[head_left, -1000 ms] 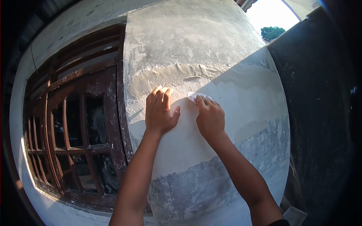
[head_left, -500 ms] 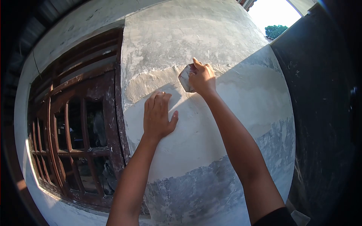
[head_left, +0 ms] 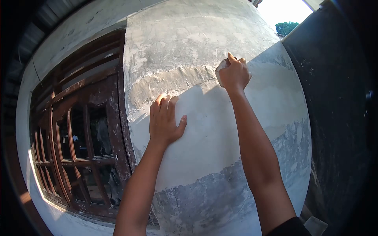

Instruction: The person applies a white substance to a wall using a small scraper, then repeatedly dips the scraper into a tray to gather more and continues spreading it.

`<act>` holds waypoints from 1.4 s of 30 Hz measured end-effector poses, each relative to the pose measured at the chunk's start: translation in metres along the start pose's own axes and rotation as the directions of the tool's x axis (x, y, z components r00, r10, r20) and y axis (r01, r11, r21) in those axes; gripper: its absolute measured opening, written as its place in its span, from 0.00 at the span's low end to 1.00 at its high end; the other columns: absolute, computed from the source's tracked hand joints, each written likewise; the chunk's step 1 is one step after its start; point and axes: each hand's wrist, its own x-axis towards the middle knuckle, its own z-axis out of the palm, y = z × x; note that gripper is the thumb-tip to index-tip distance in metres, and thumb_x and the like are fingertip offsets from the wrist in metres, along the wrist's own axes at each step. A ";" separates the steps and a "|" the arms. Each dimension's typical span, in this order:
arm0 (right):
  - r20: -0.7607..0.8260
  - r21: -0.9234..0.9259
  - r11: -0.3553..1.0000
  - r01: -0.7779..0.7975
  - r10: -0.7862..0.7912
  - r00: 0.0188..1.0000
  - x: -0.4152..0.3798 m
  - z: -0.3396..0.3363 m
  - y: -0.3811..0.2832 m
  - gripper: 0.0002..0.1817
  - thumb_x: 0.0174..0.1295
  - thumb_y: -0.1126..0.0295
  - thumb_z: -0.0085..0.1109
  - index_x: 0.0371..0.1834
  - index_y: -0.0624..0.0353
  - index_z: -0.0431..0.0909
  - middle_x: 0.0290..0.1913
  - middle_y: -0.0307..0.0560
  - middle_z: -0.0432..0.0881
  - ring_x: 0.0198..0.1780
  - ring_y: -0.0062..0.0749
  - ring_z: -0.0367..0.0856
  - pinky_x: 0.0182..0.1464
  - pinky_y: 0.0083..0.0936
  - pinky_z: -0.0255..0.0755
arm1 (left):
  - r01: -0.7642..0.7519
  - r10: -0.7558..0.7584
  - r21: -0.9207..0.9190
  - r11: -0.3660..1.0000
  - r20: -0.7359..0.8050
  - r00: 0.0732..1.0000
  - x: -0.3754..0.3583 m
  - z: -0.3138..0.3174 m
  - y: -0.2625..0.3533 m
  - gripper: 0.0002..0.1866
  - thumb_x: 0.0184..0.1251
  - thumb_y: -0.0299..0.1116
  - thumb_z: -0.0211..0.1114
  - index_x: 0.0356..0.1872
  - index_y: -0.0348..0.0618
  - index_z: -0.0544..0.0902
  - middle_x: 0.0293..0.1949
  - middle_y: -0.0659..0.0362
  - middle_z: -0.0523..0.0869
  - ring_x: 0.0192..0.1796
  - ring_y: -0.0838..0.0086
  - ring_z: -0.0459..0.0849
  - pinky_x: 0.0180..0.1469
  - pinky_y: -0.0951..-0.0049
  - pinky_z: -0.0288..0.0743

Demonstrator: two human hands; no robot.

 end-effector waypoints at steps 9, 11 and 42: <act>0.017 -0.086 0.996 -0.018 0.020 1.000 -0.008 -0.007 0.000 0.27 0.51 0.69 0.56 0.59 0.50 0.80 0.46 0.47 0.79 0.47 0.40 0.81 0.52 0.36 0.73 | -0.010 0.010 0.014 1.000 0.009 1.000 -0.001 0.000 -0.001 0.30 0.52 0.38 0.65 0.58 0.43 0.68 0.54 0.49 0.73 0.64 0.48 0.66 0.64 0.52 0.57; -0.023 0.037 0.998 0.057 -0.056 0.998 -0.016 -0.001 -0.011 0.27 0.50 0.69 0.56 0.59 0.49 0.80 0.46 0.48 0.79 0.47 0.40 0.81 0.52 0.36 0.73 | 0.000 0.000 -0.006 1.000 0.021 1.000 0.001 -0.001 0.001 0.30 0.52 0.37 0.65 0.57 0.41 0.68 0.53 0.50 0.74 0.63 0.49 0.66 0.64 0.52 0.57; 0.270 0.233 0.962 0.142 -0.204 0.941 -0.059 0.039 -0.070 0.28 0.51 0.66 0.61 0.60 0.41 0.79 0.47 0.52 0.79 0.54 0.45 0.78 0.57 0.35 0.71 | -0.004 -0.003 -0.079 0.997 -0.083 0.997 -0.002 0.004 -0.005 0.33 0.51 0.36 0.66 0.59 0.38 0.66 0.54 0.47 0.72 0.62 0.50 0.67 0.64 0.52 0.59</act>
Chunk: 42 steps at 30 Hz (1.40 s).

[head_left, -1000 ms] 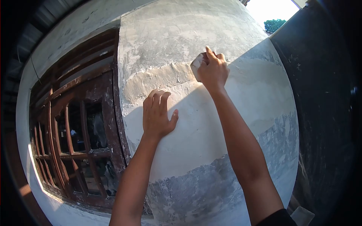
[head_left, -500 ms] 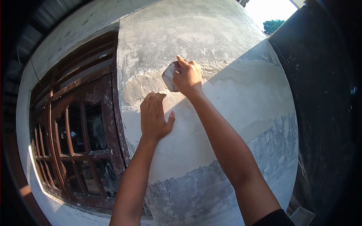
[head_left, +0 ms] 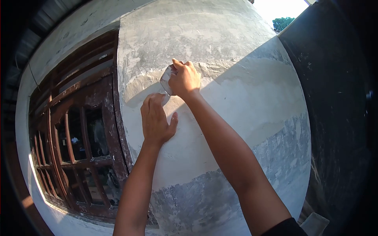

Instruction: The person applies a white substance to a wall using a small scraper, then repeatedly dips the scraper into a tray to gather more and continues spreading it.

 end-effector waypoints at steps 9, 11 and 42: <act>-0.274 -0.039 0.985 -0.170 0.153 0.949 0.020 -0.047 0.048 0.27 0.51 0.68 0.56 0.58 0.41 0.81 0.45 0.44 0.79 0.52 0.34 0.78 0.55 0.31 0.69 | -0.003 0.002 0.051 0.999 0.023 1.000 0.003 -0.003 0.004 0.33 0.50 0.36 0.66 0.58 0.37 0.67 0.54 0.47 0.72 0.62 0.49 0.67 0.64 0.53 0.59; -0.126 0.092 0.996 -0.019 0.031 0.991 0.009 -0.026 0.031 0.27 0.49 0.67 0.56 0.56 0.39 0.82 0.44 0.45 0.79 0.54 0.34 0.77 0.56 0.35 0.67 | -0.011 0.011 0.063 0.998 0.004 1.000 0.003 -0.002 0.002 0.33 0.50 0.35 0.66 0.58 0.37 0.67 0.54 0.47 0.72 0.62 0.49 0.67 0.64 0.53 0.59; -0.383 -0.118 0.926 -0.360 0.292 0.876 0.026 -0.067 0.071 0.27 0.55 0.69 0.60 0.62 0.46 0.76 0.51 0.40 0.75 0.53 0.32 0.76 0.55 0.35 0.63 | -0.009 0.004 0.099 0.995 0.051 0.999 0.003 0.000 0.005 0.31 0.49 0.36 0.66 0.57 0.39 0.68 0.55 0.47 0.72 0.64 0.48 0.66 0.64 0.53 0.59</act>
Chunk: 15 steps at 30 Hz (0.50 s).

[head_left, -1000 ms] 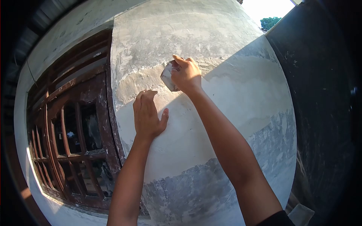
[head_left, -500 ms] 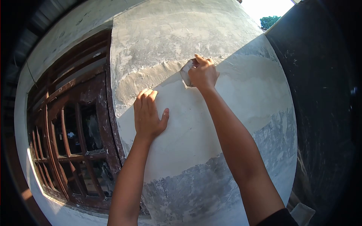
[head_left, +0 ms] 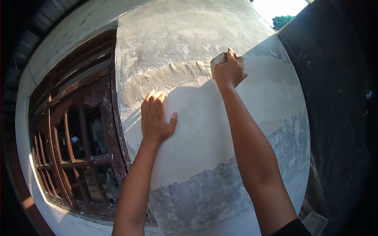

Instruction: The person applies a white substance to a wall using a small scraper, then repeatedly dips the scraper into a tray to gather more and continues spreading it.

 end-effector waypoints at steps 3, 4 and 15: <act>0.098 0.295 0.948 0.116 -0.151 0.984 -0.031 0.015 -0.022 0.30 0.51 0.70 0.61 0.63 0.46 0.76 0.51 0.45 0.74 0.56 0.39 0.76 0.56 0.36 0.66 | 0.003 -0.002 -0.030 1.000 0.037 0.999 0.001 -0.003 0.000 0.32 0.52 0.37 0.65 0.59 0.39 0.67 0.57 0.47 0.71 0.66 0.48 0.64 0.67 0.51 0.56; 0.191 0.313 0.942 0.123 -0.190 0.963 -0.042 0.013 -0.032 0.30 0.50 0.70 0.60 0.63 0.45 0.77 0.51 0.45 0.75 0.56 0.38 0.76 0.56 0.34 0.66 | 0.006 -0.005 -0.030 1.000 0.035 0.999 0.001 -0.004 0.000 0.32 0.52 0.37 0.65 0.59 0.39 0.67 0.57 0.47 0.71 0.66 0.48 0.64 0.67 0.51 0.56; 0.102 0.274 0.962 0.019 -0.048 0.994 -0.028 -0.004 -0.014 0.29 0.57 0.69 0.61 0.66 0.46 0.73 0.52 0.44 0.75 0.55 0.34 0.75 0.58 0.38 0.64 | 0.012 -0.012 -0.008 1.000 0.023 1.000 -0.003 -0.001 -0.003 0.31 0.52 0.35 0.65 0.58 0.36 0.67 0.57 0.45 0.72 0.65 0.48 0.65 0.67 0.53 0.58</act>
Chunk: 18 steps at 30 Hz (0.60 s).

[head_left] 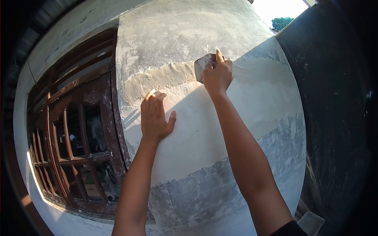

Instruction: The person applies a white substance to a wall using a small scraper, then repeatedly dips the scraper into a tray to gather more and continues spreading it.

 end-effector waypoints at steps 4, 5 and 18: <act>0.286 -0.046 0.998 0.045 -0.030 0.958 -0.008 0.018 -0.005 0.29 0.57 0.67 0.61 0.66 0.47 0.72 0.51 0.48 0.75 0.55 0.37 0.77 0.60 0.37 0.66 | -0.014 0.013 -0.054 0.998 -0.015 1.000 0.000 -0.003 0.000 0.30 0.53 0.37 0.64 0.58 0.37 0.67 0.56 0.45 0.72 0.65 0.48 0.66 0.67 0.52 0.58; 0.283 -0.048 0.998 0.051 -0.035 0.959 -0.004 0.014 -0.003 0.29 0.57 0.67 0.61 0.66 0.47 0.72 0.51 0.48 0.75 0.55 0.37 0.77 0.60 0.37 0.66 | -0.003 0.000 -0.074 0.997 -0.031 1.000 0.001 -0.003 -0.001 0.30 0.54 0.37 0.64 0.58 0.37 0.68 0.56 0.45 0.72 0.64 0.48 0.66 0.67 0.52 0.58; -0.029 -0.221 0.972 0.078 -0.086 0.996 -0.027 -0.091 0.037 0.27 0.61 0.78 0.53 0.67 0.59 0.69 0.50 0.54 0.73 0.50 0.44 0.79 0.55 0.35 0.73 | -0.019 0.019 -0.031 0.999 -0.007 1.000 0.004 0.000 0.000 0.26 0.54 0.35 0.62 0.56 0.41 0.70 0.53 0.48 0.72 0.65 0.51 0.66 0.66 0.54 0.59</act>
